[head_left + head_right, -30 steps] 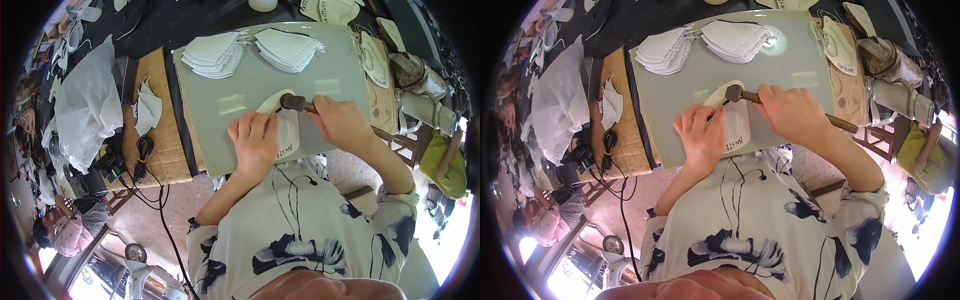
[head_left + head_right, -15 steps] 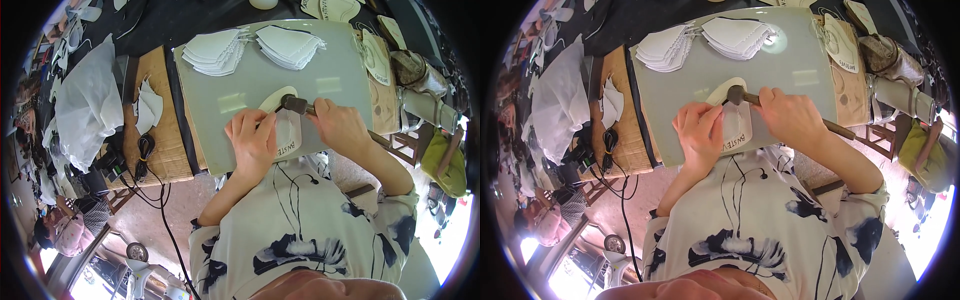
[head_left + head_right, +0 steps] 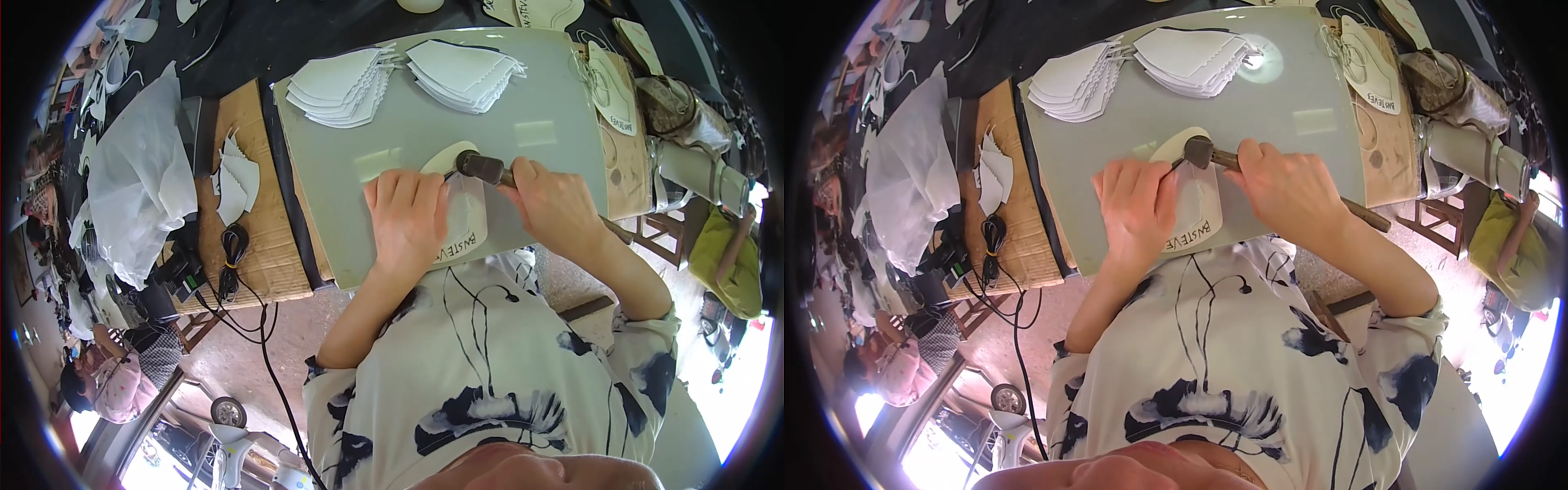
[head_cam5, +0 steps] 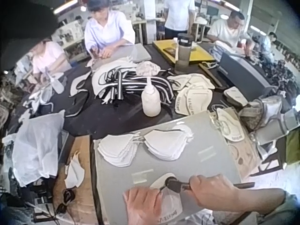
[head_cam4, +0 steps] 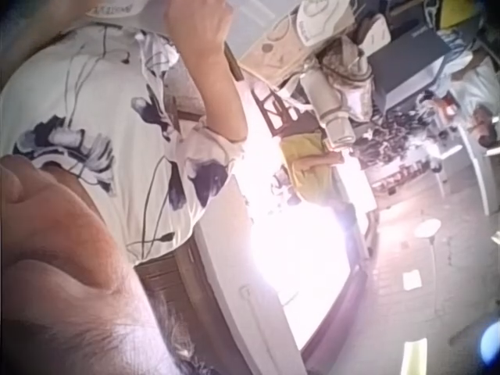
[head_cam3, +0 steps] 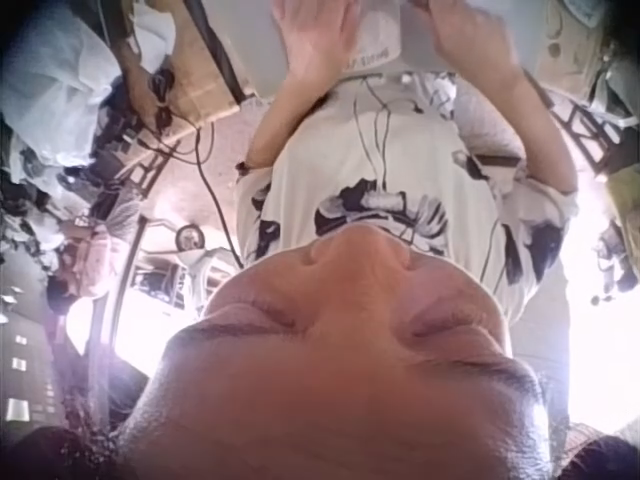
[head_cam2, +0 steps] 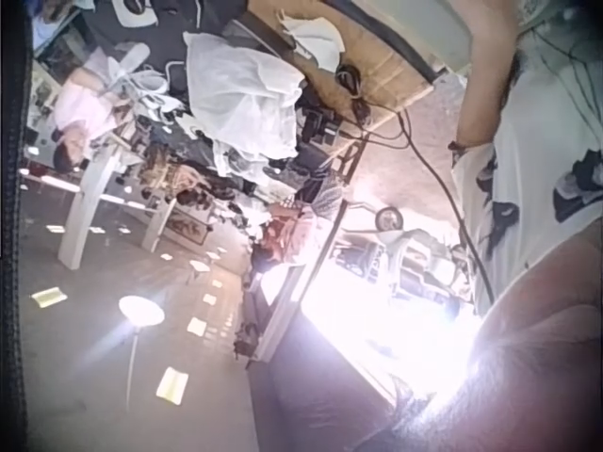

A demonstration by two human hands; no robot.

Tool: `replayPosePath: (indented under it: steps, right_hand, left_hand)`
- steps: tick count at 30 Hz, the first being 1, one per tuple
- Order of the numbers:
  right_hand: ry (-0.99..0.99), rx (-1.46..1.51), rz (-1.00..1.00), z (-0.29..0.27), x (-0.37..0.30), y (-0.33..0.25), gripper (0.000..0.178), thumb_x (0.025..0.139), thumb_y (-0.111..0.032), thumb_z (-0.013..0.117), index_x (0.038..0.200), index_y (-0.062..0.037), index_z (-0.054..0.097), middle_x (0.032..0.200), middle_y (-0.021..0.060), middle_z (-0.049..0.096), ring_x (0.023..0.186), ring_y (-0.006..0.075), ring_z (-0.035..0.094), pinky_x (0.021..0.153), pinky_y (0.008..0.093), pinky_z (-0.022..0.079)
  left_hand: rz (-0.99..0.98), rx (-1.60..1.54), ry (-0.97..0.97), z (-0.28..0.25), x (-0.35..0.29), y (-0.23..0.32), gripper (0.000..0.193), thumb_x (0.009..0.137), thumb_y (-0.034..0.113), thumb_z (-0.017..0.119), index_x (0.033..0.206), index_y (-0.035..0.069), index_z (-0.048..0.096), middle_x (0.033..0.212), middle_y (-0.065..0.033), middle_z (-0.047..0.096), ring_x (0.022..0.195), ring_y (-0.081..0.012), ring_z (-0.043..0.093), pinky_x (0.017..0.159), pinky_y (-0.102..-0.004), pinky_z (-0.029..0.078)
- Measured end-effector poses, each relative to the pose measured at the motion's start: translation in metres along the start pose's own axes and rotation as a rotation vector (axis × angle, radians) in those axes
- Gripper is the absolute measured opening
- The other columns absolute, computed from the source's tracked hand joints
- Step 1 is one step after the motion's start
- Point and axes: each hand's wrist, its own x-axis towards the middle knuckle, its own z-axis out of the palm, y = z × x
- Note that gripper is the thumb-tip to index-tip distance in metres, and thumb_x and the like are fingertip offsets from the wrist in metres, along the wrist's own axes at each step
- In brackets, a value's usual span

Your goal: Hammering shoe upper components to flatten seams or secure layers at a workstation.

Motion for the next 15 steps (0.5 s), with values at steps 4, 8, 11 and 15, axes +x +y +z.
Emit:
replayPosePath:
  steps: [4, 8, 11, 15]
  right_hand:
    - [-0.014, 0.022, 0.003, -0.002, 0.000, 0.000, 0.027, 0.093, -0.022, 0.063, 0.087, -0.0015, 0.046, 0.071, 0.0123, 0.056, 0.056, 0.0321, 0.061, 0.049, 0.0411, 0.047]
    - [0.062, -0.012, -0.044, 0.002, 0.001, 0.002, 0.032, 0.096, -0.030, 0.060, 0.085, -0.0033, 0.047, 0.064, 0.0085, 0.055, 0.051, 0.0277, 0.060, 0.043, 0.0367, 0.046]
    - [-0.035, 0.031, 0.015, -0.003, 0.001, -0.001, 0.026, 0.092, -0.020, 0.064, 0.088, -0.0010, 0.047, 0.072, 0.0123, 0.056, 0.057, 0.0316, 0.061, 0.049, 0.0410, 0.047]
    - [-0.034, 0.029, 0.007, -0.003, 0.001, 0.000, 0.025, 0.091, -0.018, 0.065, 0.090, -0.0008, 0.048, 0.073, 0.0124, 0.057, 0.057, 0.0316, 0.061, 0.049, 0.0408, 0.047]
  left_hand:
    - [0.148, 0.021, 0.014, -0.005, -0.007, -0.004, 0.022, 0.075, 0.002, 0.069, 0.096, 0.005, 0.066, 0.087, -0.0033, 0.058, 0.088, -0.0238, 0.055, 0.082, -0.0395, 0.040]
    - [0.143, -0.060, -0.021, -0.010, -0.004, -0.008, 0.030, 0.069, 0.001, 0.068, 0.099, 0.004, 0.068, 0.088, -0.0032, 0.058, 0.088, -0.0231, 0.056, 0.081, -0.0387, 0.042]
    - [0.145, -0.100, -0.087, -0.015, 0.001, -0.011, 0.031, 0.068, 0.002, 0.068, 0.100, 0.004, 0.068, 0.089, -0.0037, 0.058, 0.090, -0.0230, 0.057, 0.083, -0.0387, 0.043]
    - [0.234, -0.099, -0.129, -0.019, 0.003, -0.017, 0.032, 0.069, -0.003, 0.071, 0.101, 0.005, 0.071, 0.090, -0.0024, 0.060, 0.087, -0.0229, 0.058, 0.080, -0.0371, 0.043]
